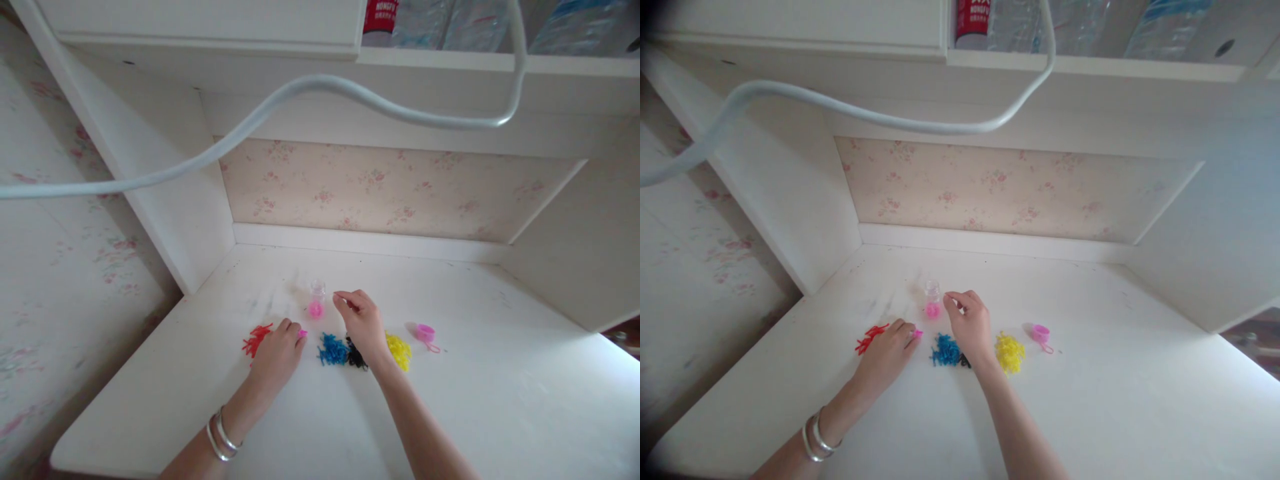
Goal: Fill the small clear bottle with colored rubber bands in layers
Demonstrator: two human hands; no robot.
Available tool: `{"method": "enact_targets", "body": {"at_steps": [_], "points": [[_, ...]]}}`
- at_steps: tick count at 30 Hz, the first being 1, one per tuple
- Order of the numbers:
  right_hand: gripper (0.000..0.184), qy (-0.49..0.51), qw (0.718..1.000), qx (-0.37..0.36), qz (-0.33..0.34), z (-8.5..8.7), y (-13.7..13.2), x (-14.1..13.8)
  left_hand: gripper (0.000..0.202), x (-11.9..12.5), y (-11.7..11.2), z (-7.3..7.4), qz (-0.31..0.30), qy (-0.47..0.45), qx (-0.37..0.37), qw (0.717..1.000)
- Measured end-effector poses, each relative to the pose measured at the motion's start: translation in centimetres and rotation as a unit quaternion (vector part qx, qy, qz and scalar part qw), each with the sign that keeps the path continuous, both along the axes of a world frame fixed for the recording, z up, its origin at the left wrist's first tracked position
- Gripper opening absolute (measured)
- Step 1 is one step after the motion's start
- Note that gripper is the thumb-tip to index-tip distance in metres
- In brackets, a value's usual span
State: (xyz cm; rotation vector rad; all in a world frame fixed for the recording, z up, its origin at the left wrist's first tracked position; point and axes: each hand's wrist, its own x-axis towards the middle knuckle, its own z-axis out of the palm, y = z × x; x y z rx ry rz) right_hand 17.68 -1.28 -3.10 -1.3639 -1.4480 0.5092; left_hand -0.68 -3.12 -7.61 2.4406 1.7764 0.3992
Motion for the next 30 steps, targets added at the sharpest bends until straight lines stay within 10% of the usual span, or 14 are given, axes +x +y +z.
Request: {"method": "enact_targets", "body": {"at_steps": [30], "points": [[0.026, -0.049, 0.998, 0.013, 0.024, 0.8, 4.8, -1.5, 0.027, -0.5, -0.7, -0.9, 0.005, 0.059, -0.004, 0.998]]}}
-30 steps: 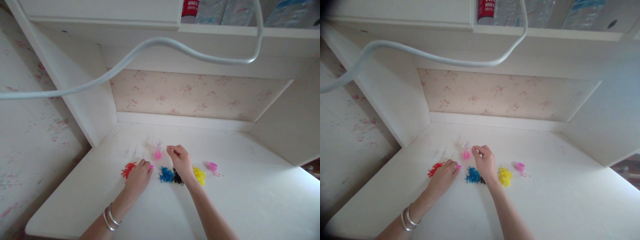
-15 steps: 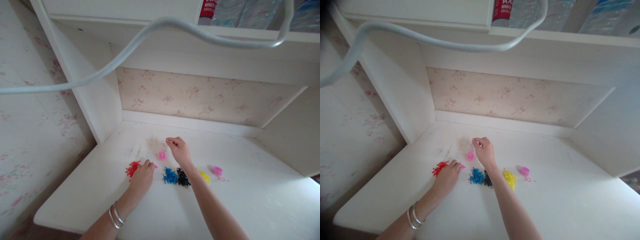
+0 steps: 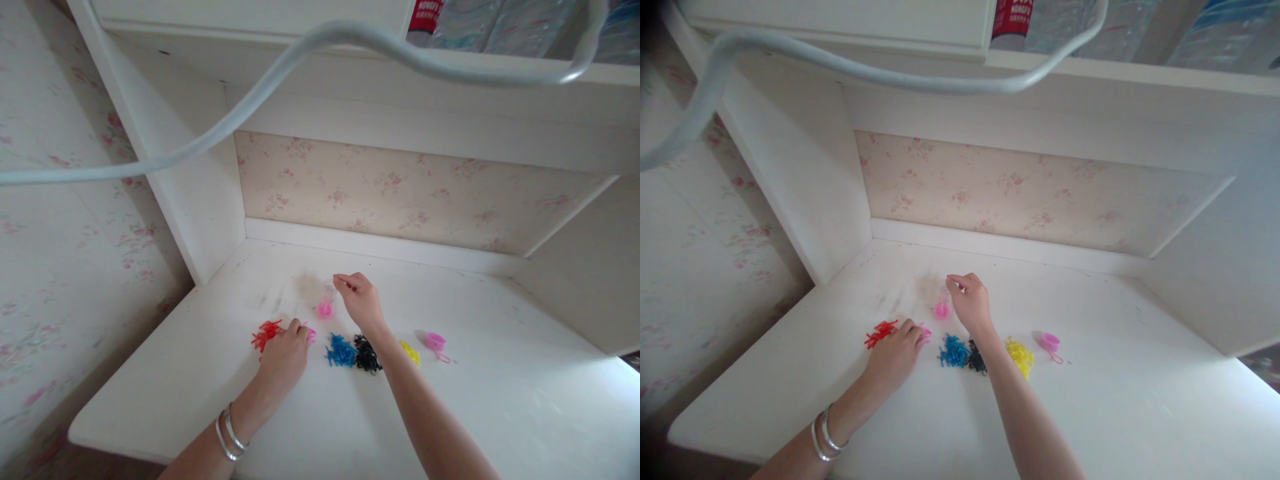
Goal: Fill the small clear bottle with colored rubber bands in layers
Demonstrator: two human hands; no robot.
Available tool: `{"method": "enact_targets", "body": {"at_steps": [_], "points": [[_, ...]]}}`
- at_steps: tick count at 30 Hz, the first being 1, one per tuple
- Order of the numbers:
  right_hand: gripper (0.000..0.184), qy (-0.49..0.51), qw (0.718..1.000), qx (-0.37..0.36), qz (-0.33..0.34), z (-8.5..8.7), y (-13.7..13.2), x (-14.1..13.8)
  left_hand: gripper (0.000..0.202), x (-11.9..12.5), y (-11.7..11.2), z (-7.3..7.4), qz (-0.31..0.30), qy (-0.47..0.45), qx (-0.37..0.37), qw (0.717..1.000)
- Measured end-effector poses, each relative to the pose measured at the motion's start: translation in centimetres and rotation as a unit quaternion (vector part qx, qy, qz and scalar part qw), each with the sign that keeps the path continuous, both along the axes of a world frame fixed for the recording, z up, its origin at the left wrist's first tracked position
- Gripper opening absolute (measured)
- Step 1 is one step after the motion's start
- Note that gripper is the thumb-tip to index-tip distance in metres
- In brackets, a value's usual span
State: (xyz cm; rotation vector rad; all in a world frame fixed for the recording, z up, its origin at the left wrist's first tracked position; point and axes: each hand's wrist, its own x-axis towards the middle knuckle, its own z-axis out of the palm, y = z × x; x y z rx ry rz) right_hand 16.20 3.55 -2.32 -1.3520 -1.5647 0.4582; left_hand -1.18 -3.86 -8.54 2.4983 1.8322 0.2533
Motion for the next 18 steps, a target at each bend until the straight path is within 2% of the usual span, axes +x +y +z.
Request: {"method": "enact_targets", "body": {"at_steps": [6, 10, 14, 18], "points": [[0.026, 0.034, 0.999, 0.009, -0.021, 0.1, -1.8, 0.0, 0.027, 0.1, -0.1, -0.2, 0.008, 0.017, -0.021, 1.0], [0.029, 0.024, 1.0, -0.003, -0.005, -1.4, -4.6, 0.0, 0.029, 0.2, -0.1, 0.1, 0.007, 0.023, -0.022, 0.999], [0.029, -0.061, 0.998, -0.024, 0.008, -3.5, -6.5, 0.1, 0.027, 0.2, -0.1, 0.6, 0.023, 0.01, -0.018, 1.0], [0.026, -0.222, 0.974, -0.035, 0.031, -4.3, -7.3, 0.0, 0.026, 0.0, 0.1, 0.7, 0.027, -0.038, 0.013, 0.999]]}}
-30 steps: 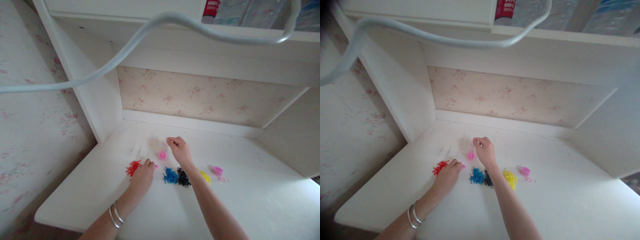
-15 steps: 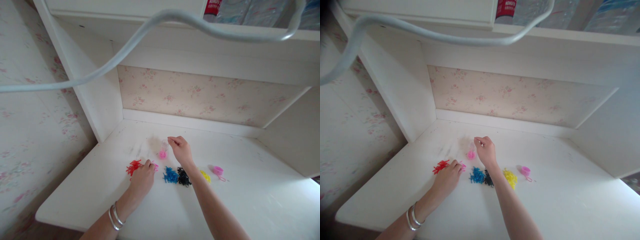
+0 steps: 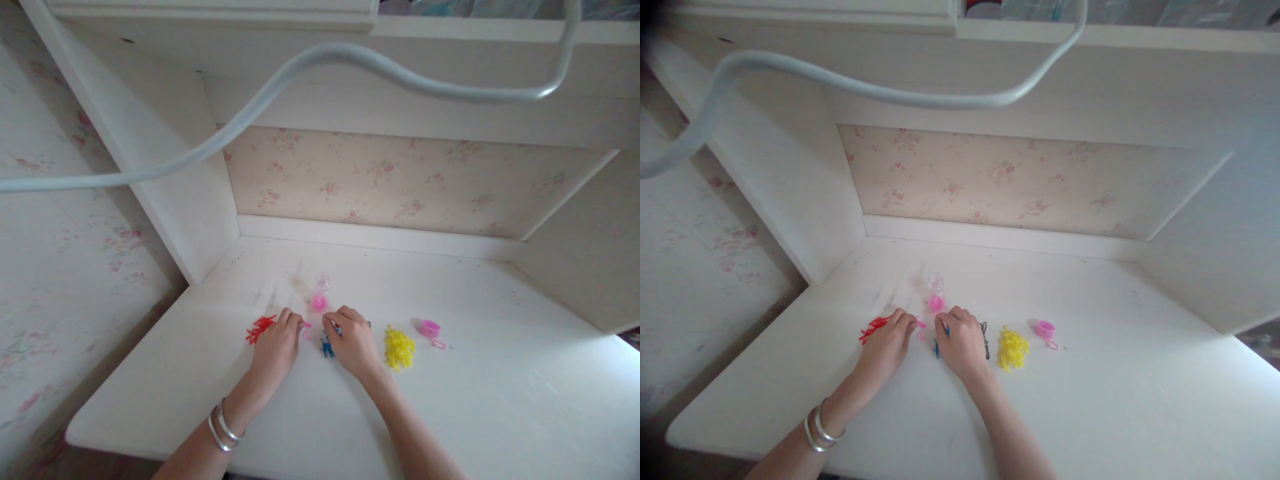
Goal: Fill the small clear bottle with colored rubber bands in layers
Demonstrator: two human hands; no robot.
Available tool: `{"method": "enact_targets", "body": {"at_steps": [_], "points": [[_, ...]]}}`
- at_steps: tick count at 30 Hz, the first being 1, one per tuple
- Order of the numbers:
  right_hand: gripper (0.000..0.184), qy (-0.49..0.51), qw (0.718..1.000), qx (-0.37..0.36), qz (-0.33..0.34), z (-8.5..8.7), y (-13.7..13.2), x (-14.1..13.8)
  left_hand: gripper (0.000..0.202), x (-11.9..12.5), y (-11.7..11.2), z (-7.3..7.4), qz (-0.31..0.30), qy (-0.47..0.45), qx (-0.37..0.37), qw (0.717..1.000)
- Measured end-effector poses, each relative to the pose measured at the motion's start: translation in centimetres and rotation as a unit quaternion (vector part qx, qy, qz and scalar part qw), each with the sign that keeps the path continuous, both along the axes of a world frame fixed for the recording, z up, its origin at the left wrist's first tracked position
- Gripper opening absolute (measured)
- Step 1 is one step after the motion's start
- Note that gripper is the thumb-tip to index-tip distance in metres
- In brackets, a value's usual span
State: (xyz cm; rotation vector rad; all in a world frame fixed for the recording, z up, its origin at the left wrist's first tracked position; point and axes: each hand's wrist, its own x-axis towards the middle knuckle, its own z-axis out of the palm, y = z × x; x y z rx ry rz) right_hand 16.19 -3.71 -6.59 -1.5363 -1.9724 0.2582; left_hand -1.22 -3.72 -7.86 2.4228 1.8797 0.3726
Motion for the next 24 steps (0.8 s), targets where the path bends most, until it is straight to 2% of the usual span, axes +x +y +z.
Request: {"method": "enact_targets", "body": {"at_steps": [5, 8, 11, 15, 19, 21, 24], "points": [[0.02, -0.14, 0.99, -0.013, 0.023, 0.1, -0.9, -1.0, 0.024, -0.3, 0.5, -0.1, -0.001, -0.09, 0.052, 0.995], [0.02, -0.177, 0.983, -0.008, 0.047, -0.2, -1.4, -1.8, 0.022, -0.3, 0.8, 0.7, -0.003, -0.144, 0.072, 0.987], [0.022, -0.2, 0.978, -0.007, 0.066, -0.7, -1.5, -2.4, 0.021, -0.1, 1.3, 2.5, -0.012, -0.191, 0.098, 0.977], [0.024, -0.21, 0.975, -0.001, 0.075, -1.2, -1.4, -2.6, 0.021, 0.5, 2.7, 5.6, -0.043, -0.237, 0.146, 0.959], [0.024, -0.222, 0.972, 0.004, 0.08, -1.2, -1.4, -2.4, 0.022, 1.7, 4.3, 8.0, -0.041, -0.225, 0.174, 0.958], [0.025, -0.223, 0.972, 0.003, 0.077, -1.0, -1.4, -2.2, 0.021, 2.2, 4.9, 8.5, -0.03, -0.2, 0.169, 0.965], [0.024, -0.216, 0.974, -0.001, 0.07, -0.9, -1.4, -2.1, 0.021, 2.7, 5.5, 8.4, -0.011, -0.148, 0.144, 0.978]]}}
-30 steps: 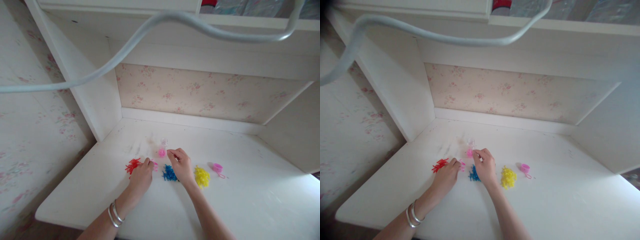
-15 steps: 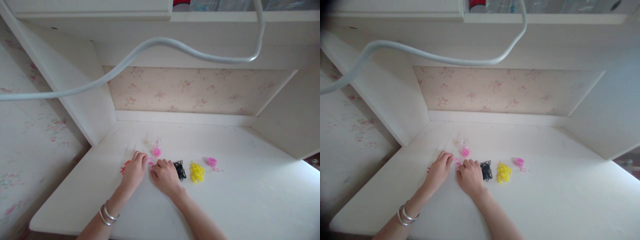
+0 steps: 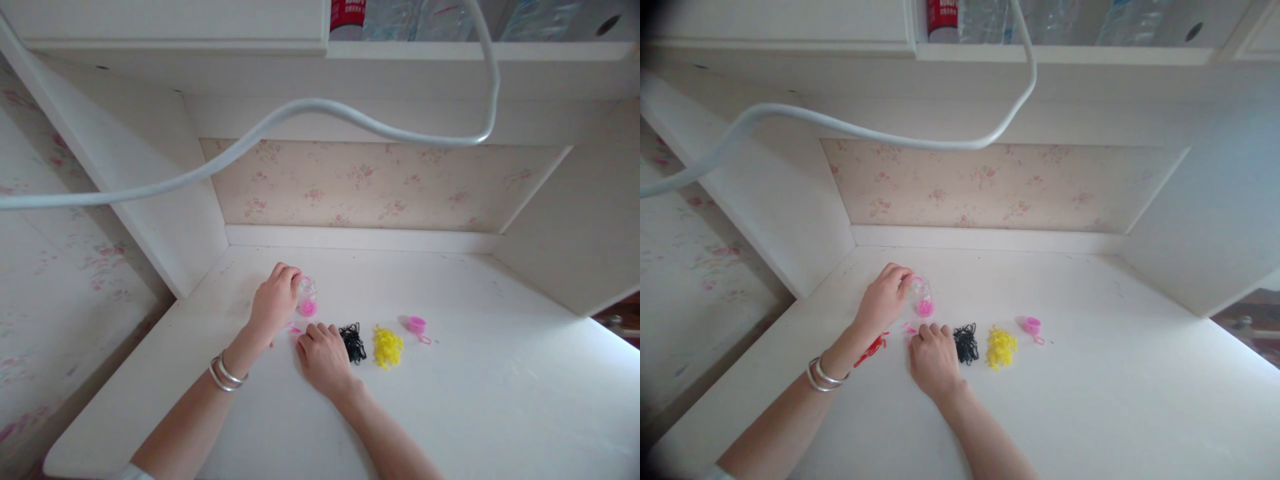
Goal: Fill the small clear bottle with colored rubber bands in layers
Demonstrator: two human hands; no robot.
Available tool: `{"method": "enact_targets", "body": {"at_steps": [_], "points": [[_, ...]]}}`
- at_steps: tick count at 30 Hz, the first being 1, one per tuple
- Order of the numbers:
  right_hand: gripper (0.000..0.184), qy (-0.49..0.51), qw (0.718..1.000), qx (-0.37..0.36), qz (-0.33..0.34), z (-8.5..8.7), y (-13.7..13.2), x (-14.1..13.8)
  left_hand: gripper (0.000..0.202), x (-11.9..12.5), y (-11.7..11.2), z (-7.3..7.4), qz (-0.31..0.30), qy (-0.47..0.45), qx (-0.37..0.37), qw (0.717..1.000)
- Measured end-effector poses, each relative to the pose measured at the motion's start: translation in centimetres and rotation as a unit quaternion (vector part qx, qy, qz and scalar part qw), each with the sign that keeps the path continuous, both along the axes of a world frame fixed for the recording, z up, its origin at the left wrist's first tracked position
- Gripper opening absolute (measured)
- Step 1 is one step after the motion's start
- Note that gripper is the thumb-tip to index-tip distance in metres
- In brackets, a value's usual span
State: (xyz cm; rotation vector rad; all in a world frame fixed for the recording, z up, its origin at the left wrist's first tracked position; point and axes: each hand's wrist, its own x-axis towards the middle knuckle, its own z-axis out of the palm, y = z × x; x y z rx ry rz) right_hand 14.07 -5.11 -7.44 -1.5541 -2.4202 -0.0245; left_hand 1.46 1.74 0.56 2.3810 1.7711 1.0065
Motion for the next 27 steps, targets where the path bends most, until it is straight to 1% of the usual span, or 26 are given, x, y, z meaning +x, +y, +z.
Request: {"method": "enact_targets", "body": {"at_steps": [5, 8, 12, 15, 19, 21, 23, 27], "points": [[0.023, 0.008, 1.0, -0.005, -0.006, 0.2, -0.1, -0.1, 0.021, 0.3, 0.1, -0.6, 0.016, 0.047, -0.031, 0.998], [0.021, 0.01, 1.0, -0.01, -0.017, 0.3, -0.1, -0.1, 0.023, 0.5, 0.2, -0.7, 0.02, 0.054, -0.042, 0.997], [0.024, 0.002, 1.0, -0.011, -0.016, 0.1, 0.0, -0.1, 0.024, 0.6, 0.6, -0.6, 0.007, 0.049, -0.044, 0.998], [0.026, 0.003, 1.0, -0.01, -0.018, -0.1, 0.1, -0.1, 0.025, 0.3, 0.7, -0.6, -0.002, 0.035, -0.029, 0.999], [0.025, 0.011, 0.999, -0.011, -0.03, -0.1, 0.1, -0.2, 0.025, -1.0, 0.1, -0.7, -0.002, -0.001, 0.015, 1.0], [0.025, 0.015, 0.999, -0.012, -0.038, 0.0, 0.2, -0.2, 0.024, -1.9, -0.4, -1.2, 0.004, -0.016, 0.022, 1.0], [0.026, 0.016, 0.999, -0.01, -0.038, -0.1, 0.2, -0.3, 0.024, -2.7, -1.2, -2.0, 0.007, -0.016, 0.006, 1.0], [0.026, 0.015, 1.0, 0.001, -0.024, -0.3, 0.2, -0.5, 0.022, -3.8, -2.6, -4.6, -0.004, 0.039, -0.083, 0.996]]}}
